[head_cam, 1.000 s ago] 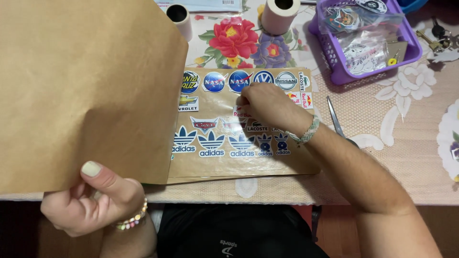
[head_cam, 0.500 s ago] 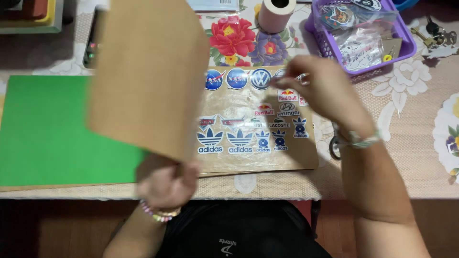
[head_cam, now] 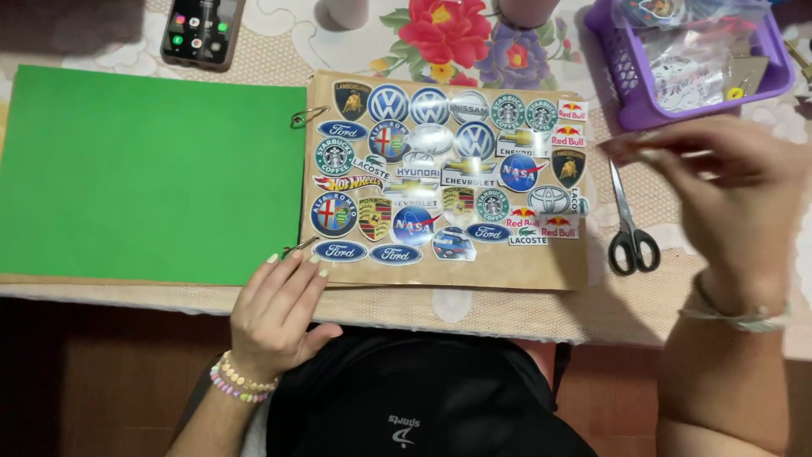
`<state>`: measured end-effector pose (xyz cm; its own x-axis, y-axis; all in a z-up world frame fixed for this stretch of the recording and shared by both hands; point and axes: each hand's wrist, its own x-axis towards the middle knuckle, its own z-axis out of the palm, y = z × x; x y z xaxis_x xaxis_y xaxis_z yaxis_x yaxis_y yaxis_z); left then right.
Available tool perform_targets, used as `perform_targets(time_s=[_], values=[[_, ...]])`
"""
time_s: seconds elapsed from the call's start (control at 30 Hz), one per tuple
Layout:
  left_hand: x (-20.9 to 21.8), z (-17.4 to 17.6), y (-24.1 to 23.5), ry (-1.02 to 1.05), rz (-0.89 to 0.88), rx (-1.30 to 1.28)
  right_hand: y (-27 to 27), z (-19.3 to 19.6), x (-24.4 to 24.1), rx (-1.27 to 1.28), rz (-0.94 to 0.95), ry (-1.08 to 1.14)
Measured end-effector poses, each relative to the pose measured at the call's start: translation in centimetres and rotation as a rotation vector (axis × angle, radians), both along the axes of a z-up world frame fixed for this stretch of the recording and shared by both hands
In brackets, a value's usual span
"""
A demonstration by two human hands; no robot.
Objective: Browsing and organizing a sticker collection in a scrapbook
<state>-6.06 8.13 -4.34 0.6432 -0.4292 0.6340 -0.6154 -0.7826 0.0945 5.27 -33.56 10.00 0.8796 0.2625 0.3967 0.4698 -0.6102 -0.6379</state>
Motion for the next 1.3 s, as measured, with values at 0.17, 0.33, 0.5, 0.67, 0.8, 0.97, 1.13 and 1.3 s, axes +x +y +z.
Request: perform_targets(time_s=[0.17,0.33,0.5,0.67,0.8,0.97,1.13,1.3], values=[[-0.5,-1.3,-0.9,0.051,0.053,-0.010,6.1,-2.3,1.8,-0.022,0.160,0.318],[0.5,-2.0,-4.6,-0.054,0.002,0.000,4.1,-3.9,3.0,0.096,0.201,0.704],[2.4,0.2,-11.4,-0.051,-0.295,-0.062,4.9,-3.7,2.0,-0.313,0.191,0.813],[2.7,-0.7,-14.3,0.123,-0.303,-0.027,4.6,-6.4,2.6,-0.418,0.285,0.752],[2.8,-1.2,-14.5,0.200,-0.279,0.010,4.6,-7.2,2.7,-0.488,0.328,0.697],[2.6,-1.3,-14.5,0.220,-0.271,0.070,4.9,-6.8,3.0,-0.534,0.326,0.664],[2.6,-1.2,-14.4,0.248,-0.250,0.127,4.8,-7.2,3.0,-0.575,0.295,0.661],[2.5,-1.1,-14.5,0.265,-0.192,0.222,4.7,-7.7,2.7,-0.458,0.298,0.614]])
